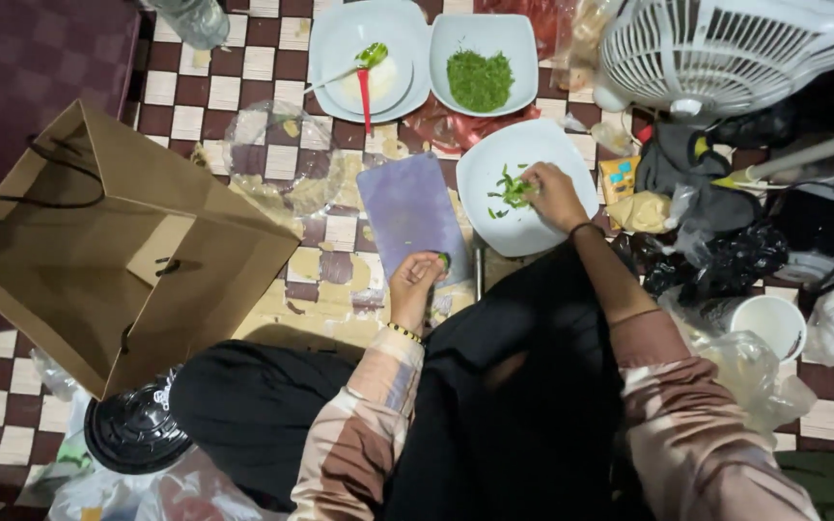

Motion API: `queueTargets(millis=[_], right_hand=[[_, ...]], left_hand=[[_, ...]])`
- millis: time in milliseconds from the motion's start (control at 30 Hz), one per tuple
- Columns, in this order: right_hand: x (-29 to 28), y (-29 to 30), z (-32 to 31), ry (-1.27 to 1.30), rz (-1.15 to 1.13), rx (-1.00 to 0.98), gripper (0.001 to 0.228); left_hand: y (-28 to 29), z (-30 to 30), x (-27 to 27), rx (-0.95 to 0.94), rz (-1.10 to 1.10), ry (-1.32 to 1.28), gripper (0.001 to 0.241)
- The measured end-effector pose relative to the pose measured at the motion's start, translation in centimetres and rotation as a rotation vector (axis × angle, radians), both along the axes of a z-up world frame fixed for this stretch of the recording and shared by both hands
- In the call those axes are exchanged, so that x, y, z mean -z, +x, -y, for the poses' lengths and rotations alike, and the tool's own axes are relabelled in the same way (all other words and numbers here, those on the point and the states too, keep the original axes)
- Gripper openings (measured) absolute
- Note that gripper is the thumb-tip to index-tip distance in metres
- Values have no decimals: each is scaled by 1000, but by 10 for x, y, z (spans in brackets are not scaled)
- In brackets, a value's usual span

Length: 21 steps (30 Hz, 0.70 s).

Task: Picking green leaves off stems and placing them into a white bowl while sitting on the floor.

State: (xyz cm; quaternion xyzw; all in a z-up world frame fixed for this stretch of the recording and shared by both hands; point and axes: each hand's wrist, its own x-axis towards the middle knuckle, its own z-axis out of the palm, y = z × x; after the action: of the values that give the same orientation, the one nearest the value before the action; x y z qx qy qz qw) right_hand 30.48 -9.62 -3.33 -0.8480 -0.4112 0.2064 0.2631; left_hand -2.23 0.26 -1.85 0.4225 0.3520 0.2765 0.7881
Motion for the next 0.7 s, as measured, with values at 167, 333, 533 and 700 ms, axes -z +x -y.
queueTargets(millis=[167,333,533,700], right_hand=[[-2,10,-22,35,-120,107,65],[-9,-27,-42,-68,-175,56,96],[-19,-34,-29,-113,10,-282,19],[-39,-18,-14,204,-48,-240,16]], left_hand=[[-4,-3,5,-43,18,-26,17],[-6,-6,9,-61,24,-51,16],[-5,-3,8,-98,64,-62,17],[-7,-3,5,-106,54,-53,17]])
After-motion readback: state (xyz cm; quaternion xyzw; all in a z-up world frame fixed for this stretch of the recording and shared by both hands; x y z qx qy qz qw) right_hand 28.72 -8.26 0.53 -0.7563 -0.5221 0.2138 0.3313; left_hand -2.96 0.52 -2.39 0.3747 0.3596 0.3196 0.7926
